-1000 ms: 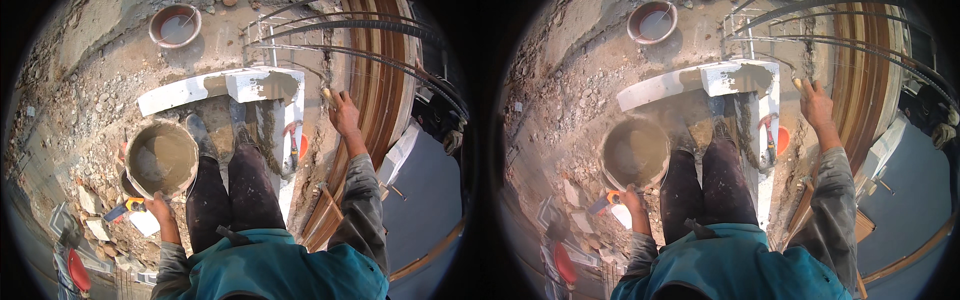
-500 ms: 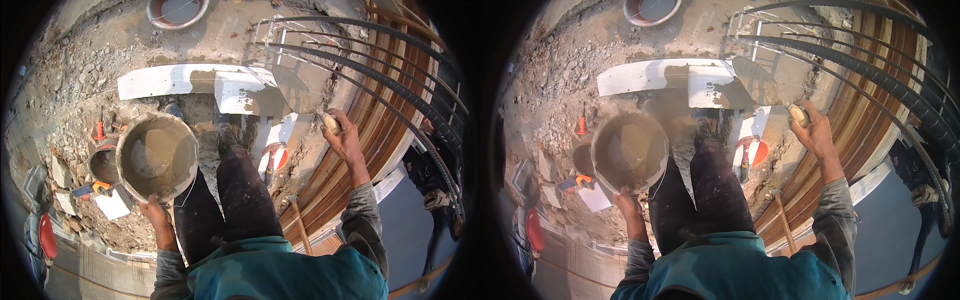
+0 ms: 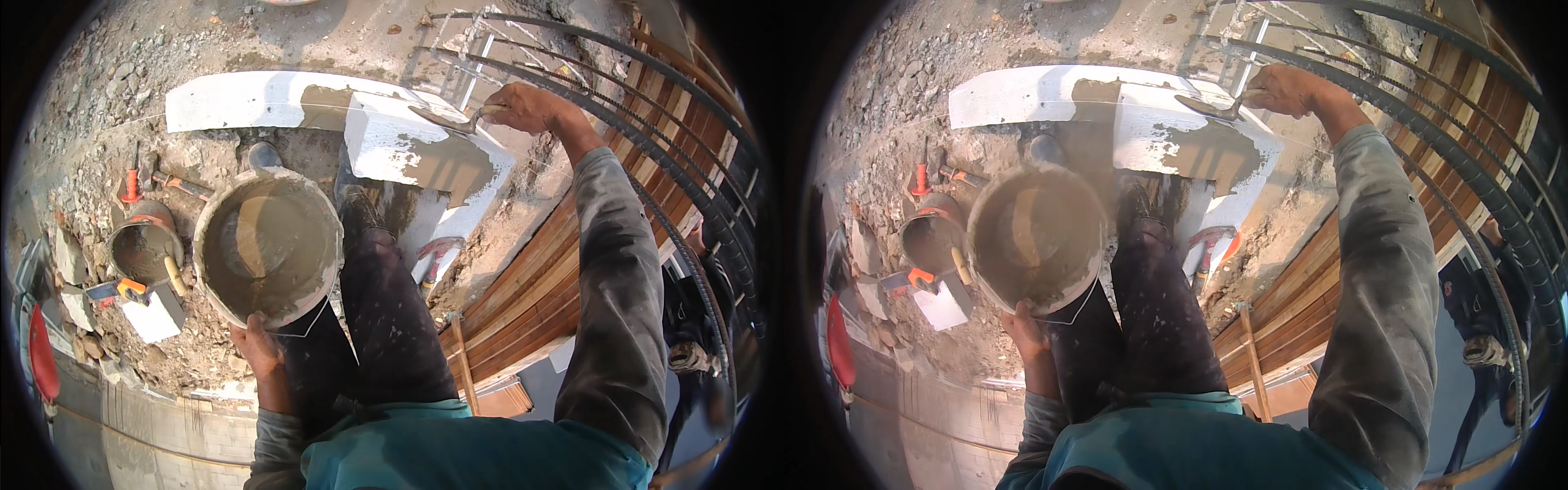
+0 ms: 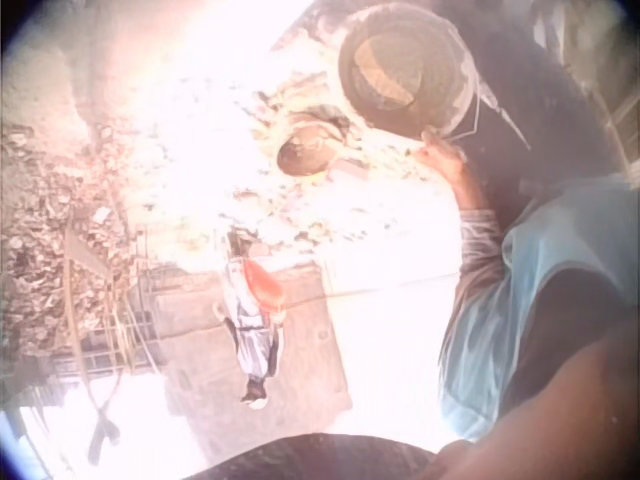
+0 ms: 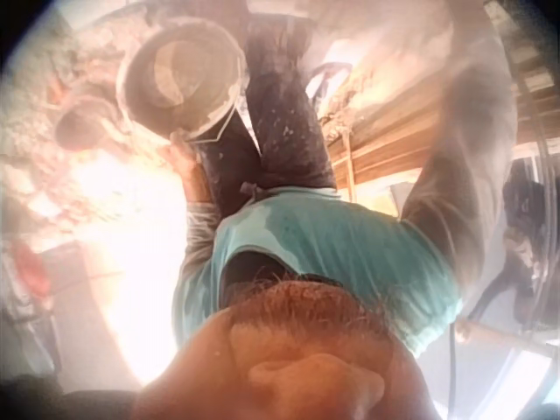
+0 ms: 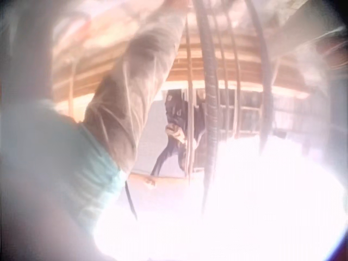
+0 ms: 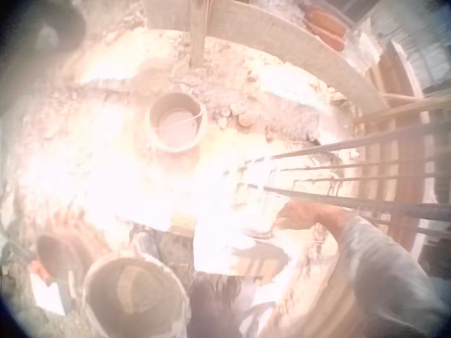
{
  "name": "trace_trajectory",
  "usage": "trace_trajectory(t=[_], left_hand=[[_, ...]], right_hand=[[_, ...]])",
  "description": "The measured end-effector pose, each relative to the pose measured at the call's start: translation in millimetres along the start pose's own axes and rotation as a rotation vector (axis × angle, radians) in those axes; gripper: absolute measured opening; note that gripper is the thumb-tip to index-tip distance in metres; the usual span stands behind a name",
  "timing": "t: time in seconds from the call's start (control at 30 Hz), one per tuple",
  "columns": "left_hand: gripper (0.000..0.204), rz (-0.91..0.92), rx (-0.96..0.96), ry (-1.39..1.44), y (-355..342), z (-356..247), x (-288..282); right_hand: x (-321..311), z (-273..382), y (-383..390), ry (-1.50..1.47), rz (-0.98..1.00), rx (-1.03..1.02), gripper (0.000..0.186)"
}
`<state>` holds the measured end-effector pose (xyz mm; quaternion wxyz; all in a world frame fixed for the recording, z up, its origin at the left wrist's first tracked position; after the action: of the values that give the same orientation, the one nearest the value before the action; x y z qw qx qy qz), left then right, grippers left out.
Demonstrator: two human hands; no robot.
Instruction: The person scoops mortar from a bucket with a trowel and spreads it onto a low wall. They then pick up a white block, place it on the mortar, and tap it into position with a hammer. The person repeats this process, adding more mortar and blocks to extend the wall.
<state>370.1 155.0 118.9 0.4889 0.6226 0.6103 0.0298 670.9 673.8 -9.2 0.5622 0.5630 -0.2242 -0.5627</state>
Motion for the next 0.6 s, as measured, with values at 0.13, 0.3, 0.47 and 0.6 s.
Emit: trace_trajectory(t=[0.13, 0.3, 0.47, 0.6], left_hand=[[0.031, 0.086, 0.031, 0.036, -2, -10, 15], [0.032, 0.042, -0.029, 0.093, 10, -33, 27], [0.037, 0.070, 0.039, 0.027, 4, -58, 35], [0.038, 0.116, 0.149, -0.031, 15, -81, 54]], right_hand=[[-27, 41, 27, -0.141, -0.091, -0.017, 0.050], [-52, 97, 86, -0.229, -0.534, -0.233, 0.052], [-35, 159, 142, -0.398, -0.585, -0.402, 0.041], [19, 217, 139, -0.058, -0.450, -0.416, 0.036]])
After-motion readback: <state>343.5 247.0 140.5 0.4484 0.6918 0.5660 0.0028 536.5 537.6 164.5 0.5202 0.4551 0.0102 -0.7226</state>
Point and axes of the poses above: each hand's wrist, its own y-axis away from the middle knuckle, its own x-axis out of the palm, z = x × y, the point moved 10 cm from there along -y, towards the middle knuckle, and after that the axes turned 14 degrees about -z, right-handed, at the moved point
